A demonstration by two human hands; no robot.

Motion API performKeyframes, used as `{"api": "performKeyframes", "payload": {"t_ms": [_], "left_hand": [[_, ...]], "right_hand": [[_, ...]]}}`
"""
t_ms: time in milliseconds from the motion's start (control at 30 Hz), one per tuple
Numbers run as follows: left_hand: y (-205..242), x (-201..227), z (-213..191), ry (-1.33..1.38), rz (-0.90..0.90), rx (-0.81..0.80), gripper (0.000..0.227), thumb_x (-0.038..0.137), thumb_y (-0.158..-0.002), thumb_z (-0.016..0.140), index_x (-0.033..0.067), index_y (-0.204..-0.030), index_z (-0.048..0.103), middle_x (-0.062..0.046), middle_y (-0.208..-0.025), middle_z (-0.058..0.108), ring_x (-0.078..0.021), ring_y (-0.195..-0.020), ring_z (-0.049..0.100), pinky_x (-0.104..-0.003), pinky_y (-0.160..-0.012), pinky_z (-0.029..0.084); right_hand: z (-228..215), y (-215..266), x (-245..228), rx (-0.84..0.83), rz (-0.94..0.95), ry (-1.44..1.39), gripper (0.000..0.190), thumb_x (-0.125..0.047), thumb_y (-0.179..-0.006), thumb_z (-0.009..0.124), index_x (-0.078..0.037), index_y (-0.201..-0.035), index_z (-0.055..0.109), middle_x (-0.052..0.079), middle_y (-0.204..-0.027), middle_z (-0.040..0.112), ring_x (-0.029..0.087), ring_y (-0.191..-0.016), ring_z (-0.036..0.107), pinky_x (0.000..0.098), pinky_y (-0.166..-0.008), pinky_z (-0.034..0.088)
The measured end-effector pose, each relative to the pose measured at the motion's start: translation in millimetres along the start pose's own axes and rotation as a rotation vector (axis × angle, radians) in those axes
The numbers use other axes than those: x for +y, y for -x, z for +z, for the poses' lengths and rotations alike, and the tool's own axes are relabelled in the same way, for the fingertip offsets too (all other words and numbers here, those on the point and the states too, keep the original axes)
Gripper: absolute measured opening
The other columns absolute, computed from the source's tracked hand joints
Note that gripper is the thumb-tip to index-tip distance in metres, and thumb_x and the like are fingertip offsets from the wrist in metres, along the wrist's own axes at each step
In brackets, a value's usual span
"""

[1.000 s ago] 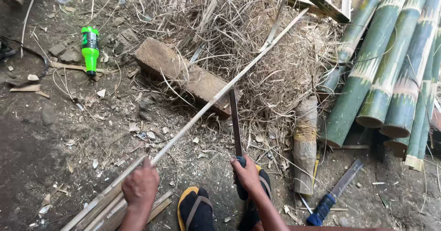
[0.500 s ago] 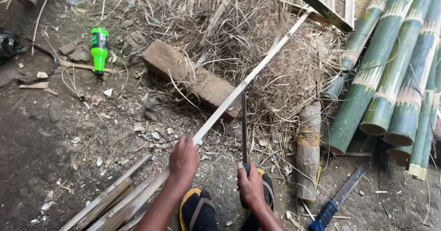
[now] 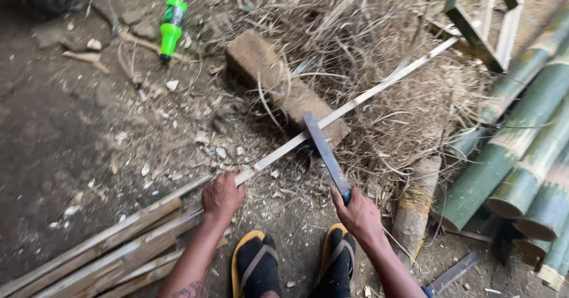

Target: The person uses a machete to shave and smooth thin bamboo strips. They repeatedly draw the blade along the strips to remove splinters and flatten the surface, working over a wooden block in a cluttered workshop.

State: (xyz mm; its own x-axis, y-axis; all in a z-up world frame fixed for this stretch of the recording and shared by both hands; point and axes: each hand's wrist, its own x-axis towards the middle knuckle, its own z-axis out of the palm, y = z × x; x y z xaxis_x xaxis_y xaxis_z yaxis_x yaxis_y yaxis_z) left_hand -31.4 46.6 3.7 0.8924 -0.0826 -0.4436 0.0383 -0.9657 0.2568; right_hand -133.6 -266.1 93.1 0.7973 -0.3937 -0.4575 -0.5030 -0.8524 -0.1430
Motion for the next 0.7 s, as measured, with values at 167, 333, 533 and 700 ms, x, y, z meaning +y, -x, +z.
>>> {"api": "performKeyframes", "payload": {"t_ms": [167,333,533,700], "left_hand": [[4.3,7.0,-13.0,0.049,-0.205,-0.219,0.025,0.034,-0.101,0.061,0.0107,-0.105,0.071,-0.006,-0.069,0.067,-0.0196,-0.060,0.065,-0.038,-0.054,0.054],[16.8,1.0,-24.8,-0.027,-0.014,-0.105,0.022,0.033,-0.094,0.066,0.0146,-0.099,0.076,-0.003,-0.068,0.061,-0.0131,-0.053,0.053,-0.033,-0.050,0.041],[27.4,-8.4,-20.0,-0.062,0.021,-0.089,0.021,0.027,-0.100,0.060,0.0106,-0.099,0.072,-0.004,-0.065,0.064,-0.0160,-0.051,0.056,-0.033,-0.045,0.047],[27.7,-14.6,-26.1,-0.082,-0.030,-0.120,0.023,0.028,-0.098,0.057,0.0105,-0.098,0.072,-0.006,-0.068,0.068,-0.0159,-0.052,0.060,-0.035,-0.046,0.053]], "right_hand": [[-0.4,12.8,-40.5,-0.333,-0.234,0.165,0.066,-0.066,-0.100,0.030,-0.009,-0.116,0.059,0.012,-0.072,0.071,0.031,-0.067,0.072,0.0480,-0.063,0.061],[-6.7,2.9,-26.7,-0.227,-0.219,0.179,0.066,-0.067,-0.098,0.038,-0.006,-0.105,0.064,0.013,-0.072,0.073,0.027,-0.064,0.069,0.0455,-0.060,0.058],[-11.8,-16.1,-8.2,-0.324,-0.143,0.096,0.060,-0.066,-0.092,0.042,-0.014,-0.116,0.061,0.012,-0.079,0.074,0.027,-0.066,0.075,0.0484,-0.065,0.065],[-13.5,-31.9,3.4,-0.165,-0.115,0.134,0.067,-0.066,-0.102,0.041,-0.007,-0.119,0.067,0.017,-0.080,0.077,0.027,-0.069,0.071,0.0448,-0.065,0.059]]}}
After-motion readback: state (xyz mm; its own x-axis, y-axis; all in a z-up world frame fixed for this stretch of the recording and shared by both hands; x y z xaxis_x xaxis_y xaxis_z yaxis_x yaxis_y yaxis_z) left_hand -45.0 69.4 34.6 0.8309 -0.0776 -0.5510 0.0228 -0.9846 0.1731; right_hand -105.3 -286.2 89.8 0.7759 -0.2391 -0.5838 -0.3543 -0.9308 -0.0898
